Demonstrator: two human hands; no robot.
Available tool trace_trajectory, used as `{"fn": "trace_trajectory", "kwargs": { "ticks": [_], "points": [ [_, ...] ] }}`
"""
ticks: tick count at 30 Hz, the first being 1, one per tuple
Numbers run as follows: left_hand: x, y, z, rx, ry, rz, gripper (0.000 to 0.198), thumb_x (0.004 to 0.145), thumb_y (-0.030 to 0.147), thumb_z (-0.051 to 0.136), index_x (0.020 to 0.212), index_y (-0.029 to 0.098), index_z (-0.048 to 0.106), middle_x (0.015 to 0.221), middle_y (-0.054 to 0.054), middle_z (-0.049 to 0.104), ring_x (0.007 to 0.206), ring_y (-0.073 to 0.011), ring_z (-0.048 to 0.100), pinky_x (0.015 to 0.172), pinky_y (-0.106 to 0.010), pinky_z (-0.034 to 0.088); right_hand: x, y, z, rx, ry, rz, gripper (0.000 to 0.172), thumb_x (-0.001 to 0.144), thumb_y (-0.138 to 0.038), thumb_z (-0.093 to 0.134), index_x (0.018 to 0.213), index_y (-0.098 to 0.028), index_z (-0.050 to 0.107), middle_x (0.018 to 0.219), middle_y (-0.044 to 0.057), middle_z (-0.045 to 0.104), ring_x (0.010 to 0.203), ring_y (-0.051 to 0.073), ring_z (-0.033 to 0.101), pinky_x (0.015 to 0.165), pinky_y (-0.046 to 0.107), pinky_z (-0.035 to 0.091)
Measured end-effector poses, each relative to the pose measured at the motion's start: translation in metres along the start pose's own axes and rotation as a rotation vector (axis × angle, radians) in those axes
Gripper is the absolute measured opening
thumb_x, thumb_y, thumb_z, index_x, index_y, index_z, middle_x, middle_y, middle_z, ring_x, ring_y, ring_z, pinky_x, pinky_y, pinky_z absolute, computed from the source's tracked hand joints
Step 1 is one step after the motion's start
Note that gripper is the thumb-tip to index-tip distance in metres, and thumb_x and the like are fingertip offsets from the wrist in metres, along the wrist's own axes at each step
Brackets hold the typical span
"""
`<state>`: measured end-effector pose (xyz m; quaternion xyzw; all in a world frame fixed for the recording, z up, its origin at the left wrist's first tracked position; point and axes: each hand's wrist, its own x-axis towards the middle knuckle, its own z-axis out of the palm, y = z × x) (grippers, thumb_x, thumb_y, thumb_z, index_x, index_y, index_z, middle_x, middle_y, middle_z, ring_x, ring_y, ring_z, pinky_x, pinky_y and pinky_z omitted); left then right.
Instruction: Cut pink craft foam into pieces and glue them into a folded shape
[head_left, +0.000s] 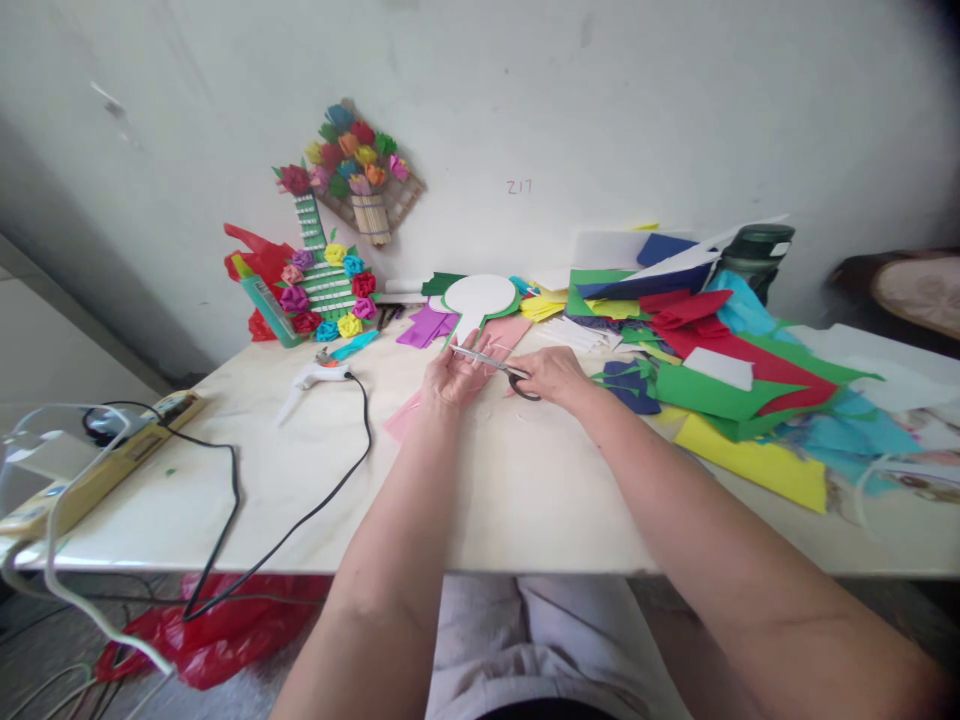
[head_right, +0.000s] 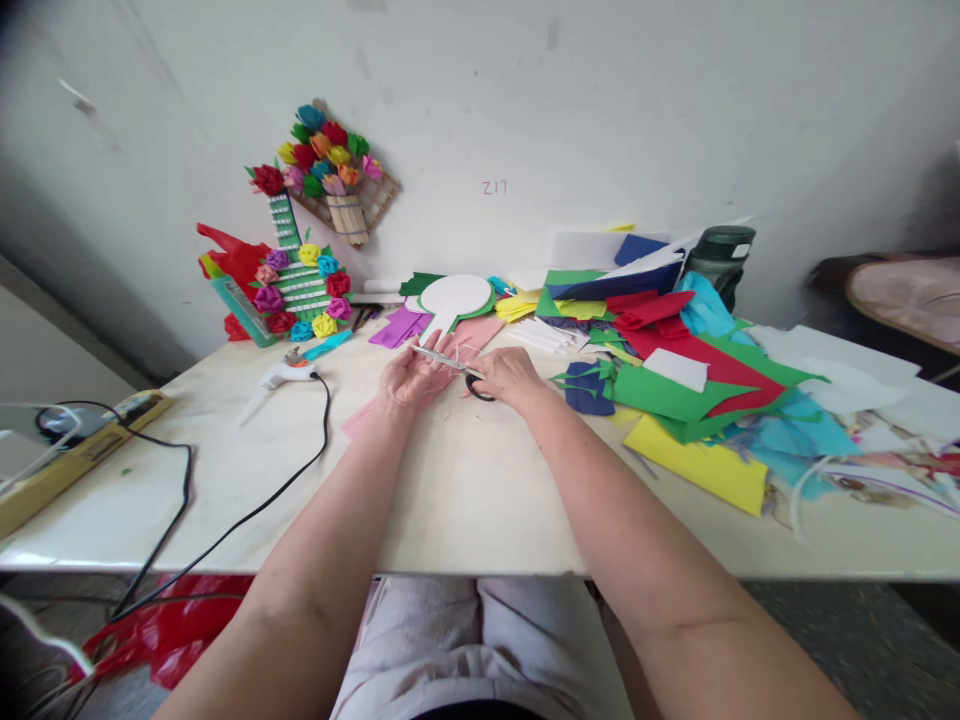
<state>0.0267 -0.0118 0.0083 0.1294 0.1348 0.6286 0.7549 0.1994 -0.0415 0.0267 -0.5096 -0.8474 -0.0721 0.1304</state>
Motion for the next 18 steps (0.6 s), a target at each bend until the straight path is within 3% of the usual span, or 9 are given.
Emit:
{"fn": "trace_trajectory", "kwargs": {
  "ticks": [8, 12, 18],
  "points": [
    [0.0015, 0.0016, -0.0022, -0.009, 0.001, -0.025, 0.021, 0.086, 0.018, 0.032, 0.094, 0.015, 0.052, 0.118, -0.014, 0.054, 0.115, -0.0289, 0.046, 0.086, -0.049, 0.044, 0.0009, -0.0018, 0.0009, -0.062, -0.015, 0.002, 0.033, 0.073, -0.051, 0.052, 0.093, -0.027, 0.063, 0.084, 0.002, 0.069, 0.078, 0.017, 0.06, 0.058, 0.024, 0.031],
    [0.0016, 0.002, -0.0031, -0.023, 0.005, -0.014, 0.021, 0.086, 0.02, 0.032, 0.086, 0.016, 0.052, 0.116, -0.014, 0.055, 0.113, -0.0298, 0.047, 0.084, -0.052, 0.044, 0.0005, -0.0039, 0.0019, -0.076, -0.012, -0.013, 0.032, 0.074, -0.049, 0.051, 0.091, -0.025, 0.064, 0.084, 0.003, 0.069, 0.078, 0.018, 0.06, 0.059, 0.025, 0.032],
    [0.0036, 0.0018, -0.0003, -0.021, 0.16, -0.007, 0.018, 0.086, 0.023, 0.035, 0.081, 0.017, 0.051, 0.109, -0.011, 0.059, 0.112, -0.0281, 0.049, 0.084, -0.048, 0.045, -0.001, -0.006, 0.0027, -0.076, -0.014, -0.055, 0.026, 0.074, -0.045, 0.052, 0.087, -0.026, 0.064, 0.084, 0.001, 0.069, 0.077, 0.016, 0.06, 0.058, 0.024, 0.03]
  ]
}}
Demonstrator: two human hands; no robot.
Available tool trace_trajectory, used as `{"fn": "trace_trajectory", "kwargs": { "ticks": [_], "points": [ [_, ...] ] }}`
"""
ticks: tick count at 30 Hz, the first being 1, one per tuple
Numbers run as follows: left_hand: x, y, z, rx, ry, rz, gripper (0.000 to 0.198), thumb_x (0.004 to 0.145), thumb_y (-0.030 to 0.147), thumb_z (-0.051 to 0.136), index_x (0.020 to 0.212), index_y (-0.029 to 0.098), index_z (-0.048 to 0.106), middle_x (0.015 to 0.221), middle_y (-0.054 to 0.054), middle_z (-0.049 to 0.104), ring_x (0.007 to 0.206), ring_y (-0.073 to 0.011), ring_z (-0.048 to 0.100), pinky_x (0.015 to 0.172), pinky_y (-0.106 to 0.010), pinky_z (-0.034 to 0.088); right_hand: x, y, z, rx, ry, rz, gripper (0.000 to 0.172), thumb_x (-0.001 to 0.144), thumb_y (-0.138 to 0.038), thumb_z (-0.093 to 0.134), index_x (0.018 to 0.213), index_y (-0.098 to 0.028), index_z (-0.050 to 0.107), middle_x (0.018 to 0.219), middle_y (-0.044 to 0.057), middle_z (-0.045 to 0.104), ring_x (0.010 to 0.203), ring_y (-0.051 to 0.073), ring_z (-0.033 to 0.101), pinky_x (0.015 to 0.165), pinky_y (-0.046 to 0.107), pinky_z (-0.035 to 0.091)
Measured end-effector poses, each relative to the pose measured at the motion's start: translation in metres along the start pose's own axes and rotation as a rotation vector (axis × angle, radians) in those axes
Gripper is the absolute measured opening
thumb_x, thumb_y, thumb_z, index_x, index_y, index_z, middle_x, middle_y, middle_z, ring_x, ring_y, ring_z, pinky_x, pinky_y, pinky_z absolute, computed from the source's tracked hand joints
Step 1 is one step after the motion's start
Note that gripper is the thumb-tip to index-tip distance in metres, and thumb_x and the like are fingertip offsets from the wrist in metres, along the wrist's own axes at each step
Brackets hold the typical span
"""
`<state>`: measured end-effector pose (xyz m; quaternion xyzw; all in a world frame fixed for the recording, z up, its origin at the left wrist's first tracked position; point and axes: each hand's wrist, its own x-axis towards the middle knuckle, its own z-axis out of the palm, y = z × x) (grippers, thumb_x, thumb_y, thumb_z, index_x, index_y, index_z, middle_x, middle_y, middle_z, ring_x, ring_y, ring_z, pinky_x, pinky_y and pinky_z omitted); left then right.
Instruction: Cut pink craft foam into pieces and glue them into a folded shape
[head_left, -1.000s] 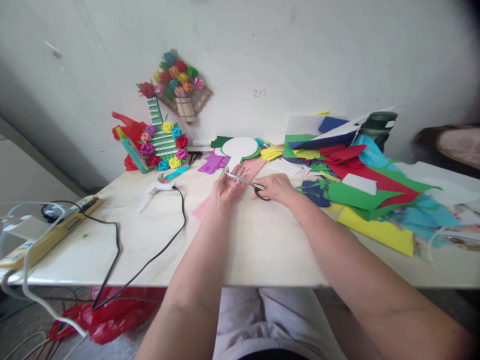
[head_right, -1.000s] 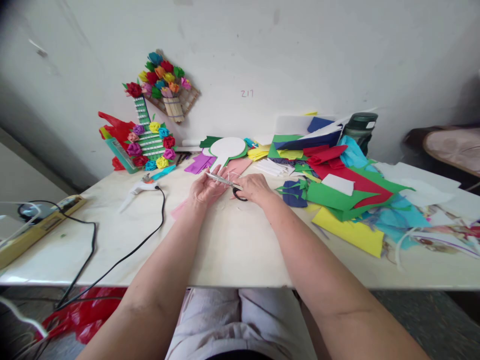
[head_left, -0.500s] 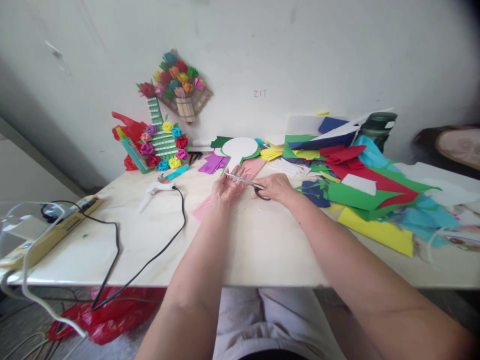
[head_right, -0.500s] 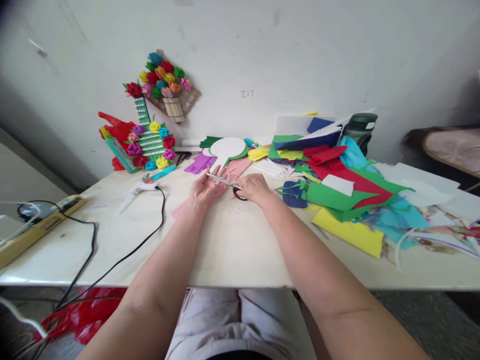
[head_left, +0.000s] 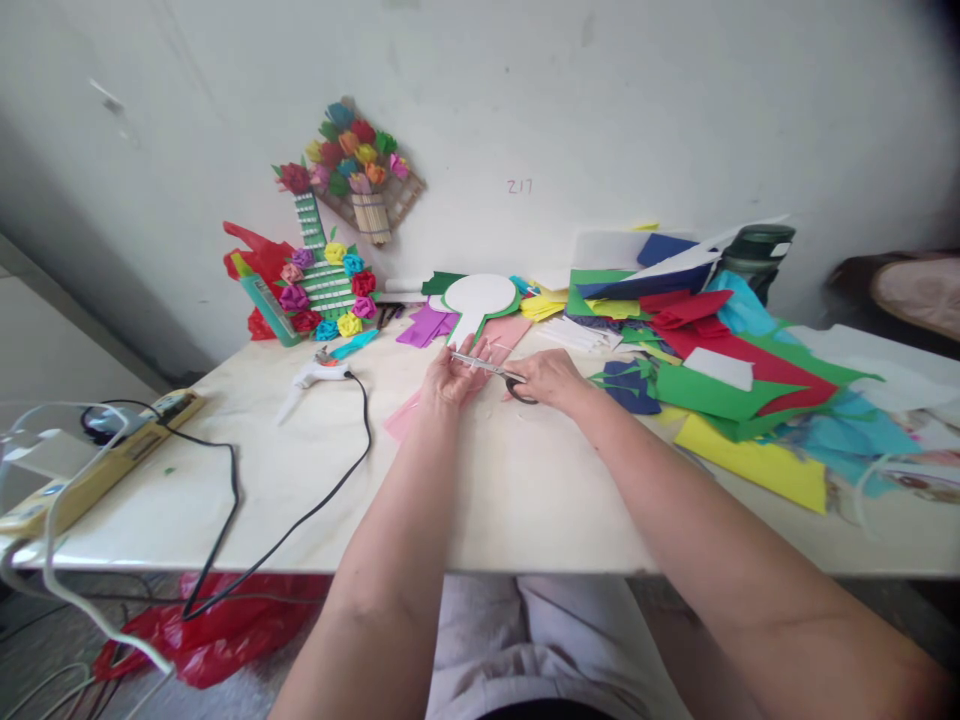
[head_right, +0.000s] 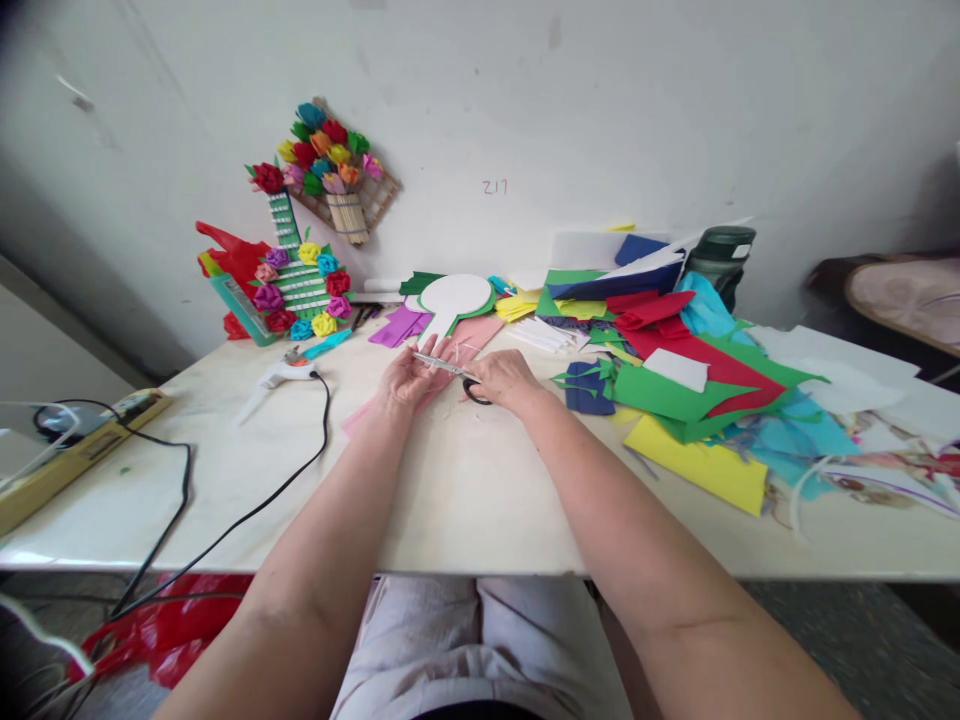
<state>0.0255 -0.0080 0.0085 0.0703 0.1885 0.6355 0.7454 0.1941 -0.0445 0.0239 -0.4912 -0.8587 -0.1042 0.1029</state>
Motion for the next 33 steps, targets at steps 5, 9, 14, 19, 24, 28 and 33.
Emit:
{"fn": "trace_trajectory", "kwargs": {
  "ticks": [5, 9, 14, 19, 24, 28, 33],
  "points": [
    [0.0006, 0.0007, -0.0018, 0.011, -0.034, -0.019, 0.014, 0.081, 0.012, 0.039, 0.085, 0.016, 0.052, 0.106, -0.011, 0.061, 0.111, -0.028, 0.05, 0.085, -0.049, 0.045, -0.0012, 0.0003, 0.0013, -0.011, -0.003, 0.011, 0.029, 0.075, -0.047, 0.049, 0.087, -0.026, 0.063, 0.084, 0.001, 0.068, 0.078, 0.017, 0.06, 0.058, 0.024, 0.03],
    [0.0022, -0.0005, -0.0047, -0.001, -0.074, -0.045, 0.018, 0.081, 0.011, 0.037, 0.091, 0.014, 0.052, 0.106, -0.011, 0.061, 0.112, -0.0308, 0.048, 0.084, -0.051, 0.045, -0.0009, 0.002, 0.0037, -0.013, 0.025, -0.009, 0.03, 0.075, -0.048, 0.048, 0.088, -0.026, 0.063, 0.085, 0.001, 0.068, 0.077, 0.017, 0.06, 0.058, 0.025, 0.03],
    [0.0034, -0.0015, -0.0053, -0.015, -0.083, -0.046, 0.026, 0.083, 0.016, 0.033, 0.101, 0.014, 0.052, 0.11, -0.013, 0.059, 0.112, -0.0317, 0.048, 0.085, -0.052, 0.044, -0.0001, 0.0028, 0.0048, -0.016, 0.03, -0.013, 0.029, 0.075, -0.048, 0.049, 0.089, -0.026, 0.062, 0.085, 0.002, 0.068, 0.077, 0.017, 0.06, 0.059, 0.025, 0.03],
    [0.0041, -0.0007, -0.0056, -0.012, -0.077, -0.04, 0.033, 0.082, 0.014, 0.032, 0.11, 0.015, 0.049, 0.115, -0.015, 0.056, 0.111, -0.0294, 0.049, 0.086, -0.052, 0.042, 0.0002, 0.0015, 0.0038, -0.017, 0.017, -0.009, 0.028, 0.074, -0.047, 0.05, 0.087, -0.026, 0.063, 0.084, 0.001, 0.068, 0.077, 0.017, 0.06, 0.058, 0.024, 0.031],
    [0.0061, 0.0005, -0.0074, -0.02, -0.085, -0.055, 0.032, 0.083, 0.014, 0.031, 0.108, 0.014, 0.05, 0.115, -0.015, 0.056, 0.112, -0.03, 0.049, 0.085, -0.052, 0.043, 0.0012, 0.0007, 0.0029, -0.026, 0.006, -0.008, 0.025, 0.075, -0.044, 0.05, 0.086, -0.026, 0.063, 0.083, 0.001, 0.068, 0.077, 0.017, 0.06, 0.058, 0.024, 0.03],
    [0.0075, 0.0008, -0.0071, -0.015, -0.077, -0.067, 0.029, 0.085, 0.016, 0.03, 0.105, 0.013, 0.05, 0.114, -0.015, 0.056, 0.112, -0.0296, 0.049, 0.084, -0.05, 0.045, 0.0013, -0.0006, 0.001, -0.027, 0.01, -0.008, 0.026, 0.075, -0.044, 0.05, 0.085, -0.024, 0.063, 0.081, 0.002, 0.068, 0.076, 0.017, 0.06, 0.058, 0.024, 0.03],
    [0.0093, -0.0004, -0.0038, 0.053, 0.027, -0.034, 0.028, 0.088, 0.021, 0.028, 0.1, 0.012, 0.052, 0.108, -0.016, 0.058, 0.109, -0.0274, 0.052, 0.078, -0.042, 0.05, -0.0001, 0.0, 0.0035, 0.029, 0.022, 0.044, 0.028, 0.075, -0.045, 0.049, 0.085, -0.025, 0.065, 0.08, 0.002, 0.068, 0.076, 0.017, 0.06, 0.059, 0.024, 0.032]
  ]
}}
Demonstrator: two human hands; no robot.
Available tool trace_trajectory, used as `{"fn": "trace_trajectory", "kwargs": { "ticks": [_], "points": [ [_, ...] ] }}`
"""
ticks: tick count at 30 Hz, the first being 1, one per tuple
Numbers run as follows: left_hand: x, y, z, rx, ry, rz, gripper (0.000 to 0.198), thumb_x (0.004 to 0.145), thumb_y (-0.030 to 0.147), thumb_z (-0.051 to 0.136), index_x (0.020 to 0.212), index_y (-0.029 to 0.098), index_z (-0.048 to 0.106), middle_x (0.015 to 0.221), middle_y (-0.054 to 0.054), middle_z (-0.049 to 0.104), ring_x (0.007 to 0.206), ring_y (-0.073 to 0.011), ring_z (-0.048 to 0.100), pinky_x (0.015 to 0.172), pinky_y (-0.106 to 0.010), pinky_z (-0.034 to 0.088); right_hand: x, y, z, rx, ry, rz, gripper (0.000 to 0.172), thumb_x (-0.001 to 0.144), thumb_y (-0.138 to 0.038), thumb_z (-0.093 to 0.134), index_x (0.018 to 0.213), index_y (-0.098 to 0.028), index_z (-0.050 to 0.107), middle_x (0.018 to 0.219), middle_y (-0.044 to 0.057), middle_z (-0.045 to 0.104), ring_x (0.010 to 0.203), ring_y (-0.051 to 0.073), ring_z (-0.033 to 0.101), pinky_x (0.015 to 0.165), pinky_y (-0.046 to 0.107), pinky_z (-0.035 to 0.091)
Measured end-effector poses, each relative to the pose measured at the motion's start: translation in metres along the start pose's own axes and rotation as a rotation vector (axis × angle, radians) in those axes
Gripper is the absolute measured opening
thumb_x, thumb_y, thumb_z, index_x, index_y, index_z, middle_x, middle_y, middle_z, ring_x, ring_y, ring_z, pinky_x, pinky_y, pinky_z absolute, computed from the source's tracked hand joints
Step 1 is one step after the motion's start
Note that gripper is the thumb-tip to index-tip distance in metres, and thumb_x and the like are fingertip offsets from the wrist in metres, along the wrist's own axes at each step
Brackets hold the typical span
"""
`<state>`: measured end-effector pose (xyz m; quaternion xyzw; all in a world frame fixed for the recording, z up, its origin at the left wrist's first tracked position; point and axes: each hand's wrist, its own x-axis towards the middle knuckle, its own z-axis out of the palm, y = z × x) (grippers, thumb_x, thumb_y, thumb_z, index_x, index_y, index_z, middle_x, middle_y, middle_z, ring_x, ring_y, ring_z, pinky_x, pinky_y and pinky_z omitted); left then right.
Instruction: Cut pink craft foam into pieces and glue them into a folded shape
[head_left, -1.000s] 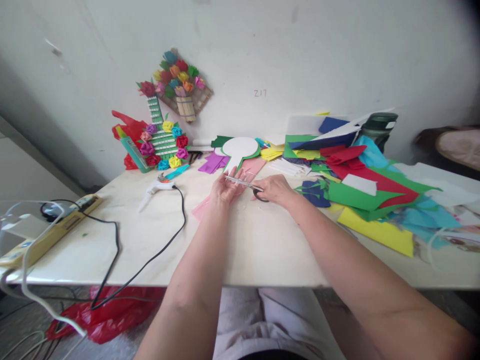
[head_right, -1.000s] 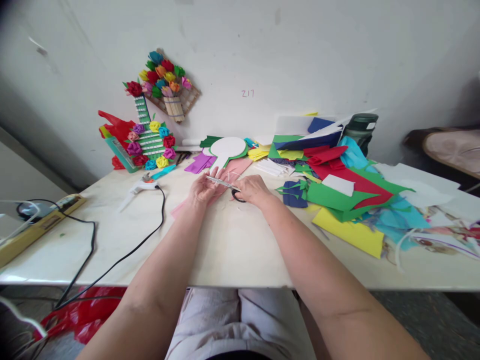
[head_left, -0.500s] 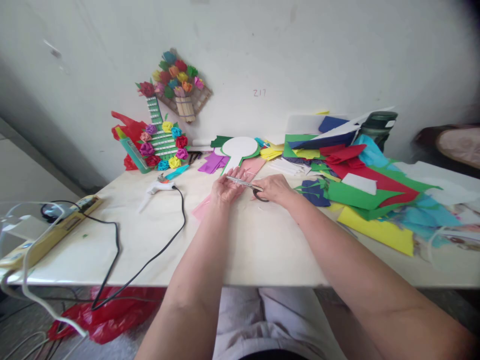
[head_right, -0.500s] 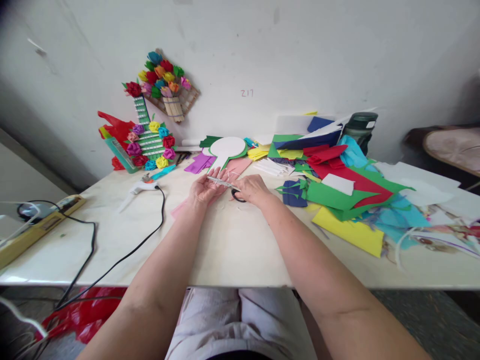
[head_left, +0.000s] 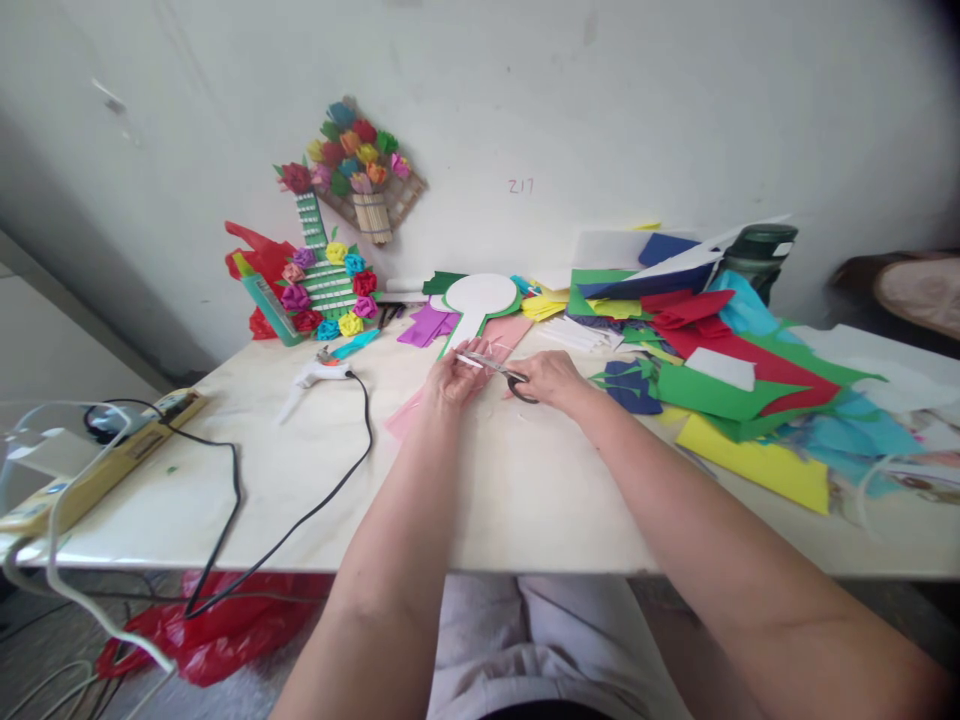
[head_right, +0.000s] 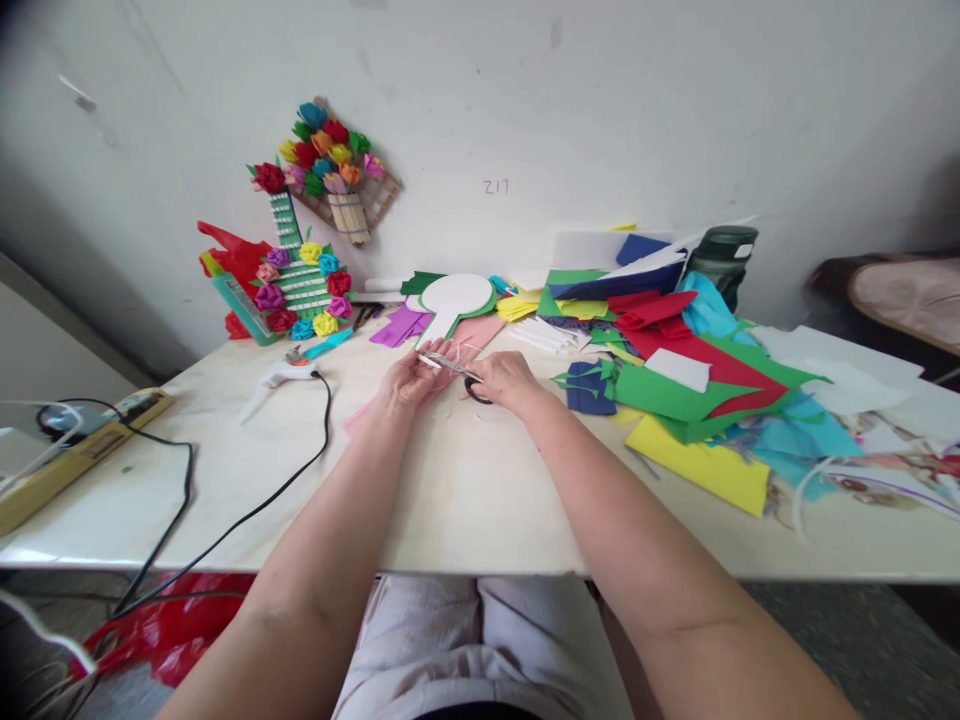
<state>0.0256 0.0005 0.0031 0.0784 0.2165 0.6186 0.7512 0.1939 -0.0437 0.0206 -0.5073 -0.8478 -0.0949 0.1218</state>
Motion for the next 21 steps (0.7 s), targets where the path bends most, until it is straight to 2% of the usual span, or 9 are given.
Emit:
{"fn": "trace_trajectory", "kwargs": {
  "ticks": [4, 9, 15, 18, 21],
  "points": [
    [0.0, -0.001, 0.002, 0.07, 0.078, 0.061, 0.025, 0.088, 0.022, 0.031, 0.091, 0.012, 0.054, 0.098, -0.015, 0.061, 0.103, -0.0252, 0.056, 0.076, -0.038, 0.052, 0.0, 0.005, 0.006, 0.081, 0.08, 0.175, 0.032, 0.075, -0.049, 0.047, 0.09, -0.028, 0.066, 0.082, 0.002, 0.068, 0.077, 0.017, 0.06, 0.06, 0.024, 0.034],
    [-0.006, -0.003, 0.004, 0.134, 0.029, 0.128, 0.023, 0.087, 0.024, 0.038, 0.081, 0.012, 0.056, 0.089, -0.011, 0.064, 0.098, -0.0237, 0.058, 0.078, -0.038, 0.05, 0.002, 0.011, 0.009, 0.183, 0.09, 0.358, 0.035, 0.07, -0.051, 0.051, 0.088, -0.025, 0.067, 0.081, 0.004, 0.068, 0.075, 0.018, 0.06, 0.057, 0.024, 0.035],
    [-0.007, -0.004, 0.004, 0.197, -0.02, 0.169, 0.024, 0.086, 0.023, 0.04, 0.075, 0.012, 0.058, 0.086, -0.009, 0.064, 0.093, -0.0203, 0.06, 0.081, -0.036, 0.048, 0.0, 0.013, 0.013, 0.419, 0.09, 0.281, 0.028, 0.065, -0.048, 0.057, 0.082, -0.027, 0.067, 0.077, -0.001, 0.068, 0.072, 0.015, 0.06, 0.055, 0.021, 0.036],
    [-0.006, -0.005, 0.003, 0.213, 0.002, 0.188, 0.024, 0.086, 0.022, 0.041, 0.073, 0.012, 0.059, 0.083, -0.009, 0.065, 0.089, -0.0184, 0.061, 0.081, -0.034, 0.048, -0.001, 0.015, 0.017, 0.513, 0.019, 0.249, 0.028, 0.066, -0.047, 0.056, 0.081, -0.027, 0.067, 0.069, -0.003, 0.066, 0.06, 0.012, 0.059, 0.053, 0.02, 0.036],
    [-0.005, -0.005, 0.003, 0.226, 0.008, 0.203, 0.022, 0.085, 0.022, 0.044, 0.072, 0.012, 0.059, 0.08, -0.008, 0.065, 0.087, -0.0175, 0.061, 0.081, -0.033, 0.048, 0.0, 0.015, 0.019, 0.538, -0.042, 0.282, 0.03, 0.067, -0.048, 0.055, 0.084, -0.026, 0.067, 0.065, -0.004, 0.065, 0.05, 0.011, 0.056, 0.051, 0.021, 0.036]
  ]
}}
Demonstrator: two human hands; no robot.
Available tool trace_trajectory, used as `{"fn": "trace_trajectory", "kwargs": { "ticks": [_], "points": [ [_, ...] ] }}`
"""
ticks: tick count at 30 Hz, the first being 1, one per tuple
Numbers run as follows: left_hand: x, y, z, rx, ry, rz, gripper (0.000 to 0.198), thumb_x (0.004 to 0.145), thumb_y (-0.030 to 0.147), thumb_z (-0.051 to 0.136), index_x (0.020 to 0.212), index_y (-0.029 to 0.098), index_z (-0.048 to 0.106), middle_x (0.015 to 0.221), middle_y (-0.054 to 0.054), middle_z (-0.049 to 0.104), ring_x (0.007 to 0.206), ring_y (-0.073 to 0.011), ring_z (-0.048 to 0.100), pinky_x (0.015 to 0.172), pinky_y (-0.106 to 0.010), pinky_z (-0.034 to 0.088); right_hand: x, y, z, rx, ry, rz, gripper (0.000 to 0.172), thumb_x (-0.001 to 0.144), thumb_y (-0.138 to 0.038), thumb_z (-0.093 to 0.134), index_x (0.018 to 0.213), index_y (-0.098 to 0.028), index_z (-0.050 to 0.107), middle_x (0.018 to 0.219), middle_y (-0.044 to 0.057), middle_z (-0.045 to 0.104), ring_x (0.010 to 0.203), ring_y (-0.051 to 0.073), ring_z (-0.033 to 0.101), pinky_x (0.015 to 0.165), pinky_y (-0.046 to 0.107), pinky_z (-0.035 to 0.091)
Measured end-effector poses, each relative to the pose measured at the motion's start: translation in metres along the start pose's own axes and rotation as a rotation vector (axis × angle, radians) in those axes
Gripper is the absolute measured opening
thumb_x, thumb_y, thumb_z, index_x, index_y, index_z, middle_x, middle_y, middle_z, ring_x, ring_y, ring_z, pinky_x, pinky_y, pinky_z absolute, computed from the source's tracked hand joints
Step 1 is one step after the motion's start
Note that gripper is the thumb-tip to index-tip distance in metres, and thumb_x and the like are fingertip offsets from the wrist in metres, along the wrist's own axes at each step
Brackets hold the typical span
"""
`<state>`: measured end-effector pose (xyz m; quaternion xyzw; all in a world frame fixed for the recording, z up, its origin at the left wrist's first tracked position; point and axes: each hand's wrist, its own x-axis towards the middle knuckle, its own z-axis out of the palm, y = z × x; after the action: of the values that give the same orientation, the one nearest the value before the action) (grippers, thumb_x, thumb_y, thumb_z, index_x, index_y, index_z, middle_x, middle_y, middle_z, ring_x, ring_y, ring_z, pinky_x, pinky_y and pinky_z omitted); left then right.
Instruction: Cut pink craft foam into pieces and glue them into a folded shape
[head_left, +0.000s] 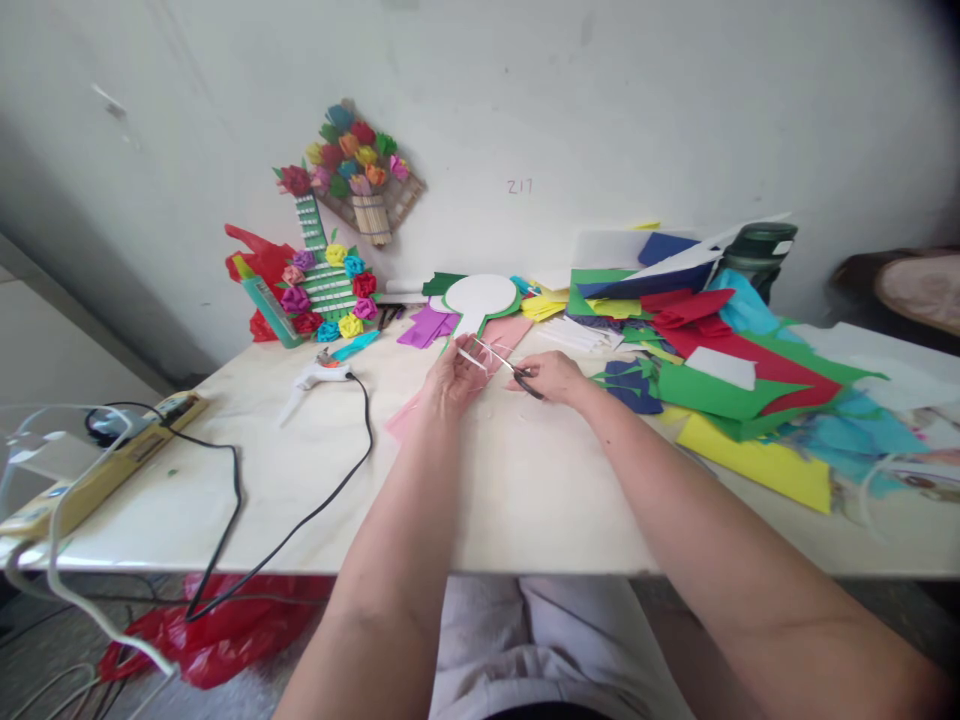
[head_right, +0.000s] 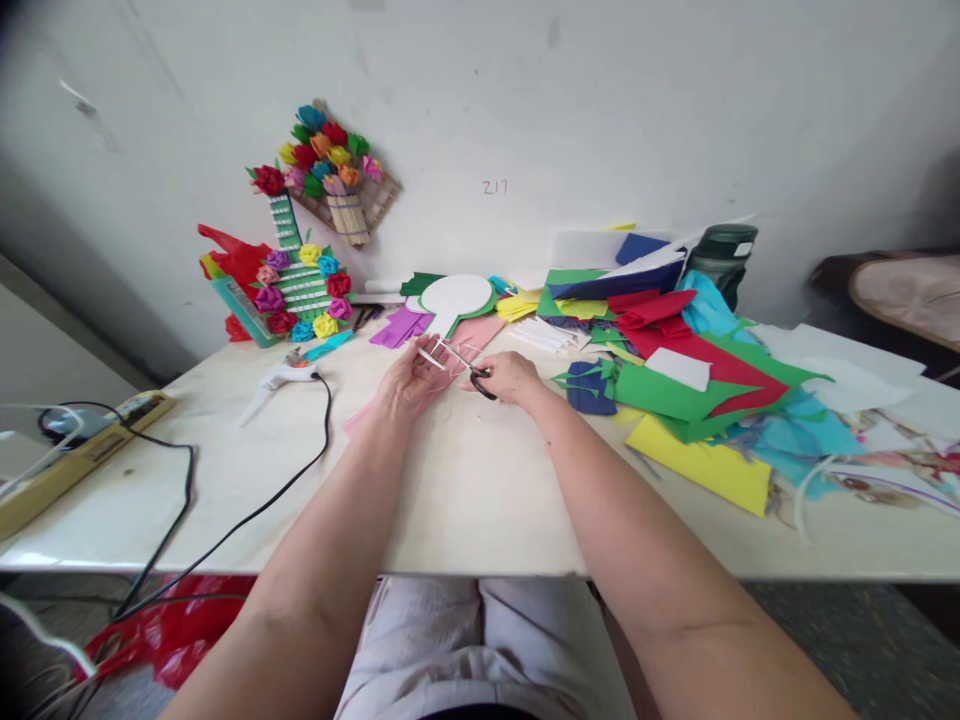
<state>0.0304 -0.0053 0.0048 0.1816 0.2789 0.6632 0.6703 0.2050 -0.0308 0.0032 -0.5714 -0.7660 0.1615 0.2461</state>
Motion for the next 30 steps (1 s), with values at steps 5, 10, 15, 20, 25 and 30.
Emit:
{"fn": "trace_trajectory", "kwargs": {
  "ticks": [5, 10, 15, 20, 25, 30],
  "points": [
    [0.001, 0.0, -0.001, 0.02, 0.025, 0.023, 0.02, 0.083, 0.023, 0.047, 0.071, 0.012, 0.059, 0.079, -0.008, 0.065, 0.088, -0.0184, 0.062, 0.08, -0.034, 0.049, 0.003, -0.004, -0.005, -0.2, 0.198, 0.083, 0.037, 0.064, -0.051, 0.057, 0.086, -0.024, 0.067, 0.078, 0.003, 0.068, 0.073, 0.018, 0.06, 0.058, 0.024, 0.039],
    [-0.001, -0.001, 0.002, 0.007, 0.043, 0.017, 0.02, 0.083, 0.023, 0.048, 0.07, 0.012, 0.058, 0.083, -0.009, 0.065, 0.089, -0.0187, 0.061, 0.08, -0.035, 0.049, 0.002, -0.006, -0.012, -0.425, 0.181, 0.144, 0.04, 0.063, -0.053, 0.057, 0.083, -0.021, 0.069, 0.083, 0.009, 0.067, 0.08, 0.023, 0.06, 0.063, 0.028, 0.041],
    [-0.003, -0.001, 0.004, -0.01, -0.024, -0.021, 0.022, 0.085, 0.026, 0.045, 0.075, 0.012, 0.058, 0.095, -0.011, 0.064, 0.097, -0.0196, 0.059, 0.083, -0.035, 0.047, 0.001, -0.005, -0.013, -0.472, 0.06, 0.201, 0.036, 0.065, -0.046, 0.057, 0.086, -0.02, 0.068, 0.089, 0.01, 0.066, 0.083, 0.024, 0.06, 0.066, 0.029, 0.042],
    [-0.003, -0.001, 0.003, 0.02, -0.148, -0.009, 0.024, 0.086, 0.025, 0.041, 0.081, 0.011, 0.059, 0.106, -0.015, 0.061, 0.106, -0.0226, 0.054, 0.089, -0.038, 0.044, 0.001, -0.005, -0.011, -0.476, 0.04, 0.182, 0.034, 0.067, -0.038, 0.054, 0.091, -0.019, 0.068, 0.092, 0.011, 0.066, 0.084, 0.024, 0.06, 0.066, 0.029, 0.042],
    [-0.005, -0.001, 0.003, 0.058, -0.281, 0.062, 0.026, 0.086, 0.025, 0.038, 0.086, 0.01, 0.06, 0.112, -0.016, 0.058, 0.11, -0.023, 0.051, 0.095, -0.039, 0.038, 0.0, -0.008, -0.012, -0.468, 0.003, 0.159, 0.031, 0.064, -0.034, 0.057, 0.089, -0.021, 0.068, 0.093, 0.01, 0.065, 0.085, 0.024, 0.059, 0.065, 0.029, 0.041],
    [-0.008, -0.004, 0.004, 0.094, -0.403, 0.138, 0.027, 0.086, 0.024, 0.037, 0.088, 0.011, 0.061, 0.111, -0.015, 0.059, 0.11, -0.0218, 0.051, 0.099, -0.039, 0.034, 0.0, -0.013, -0.011, -0.28, 0.162, 0.062, 0.025, 0.075, -0.032, 0.048, 0.082, -0.019, 0.068, 0.092, 0.009, 0.065, 0.083, 0.02, 0.058, 0.064, 0.026, 0.04]
  ]
}}
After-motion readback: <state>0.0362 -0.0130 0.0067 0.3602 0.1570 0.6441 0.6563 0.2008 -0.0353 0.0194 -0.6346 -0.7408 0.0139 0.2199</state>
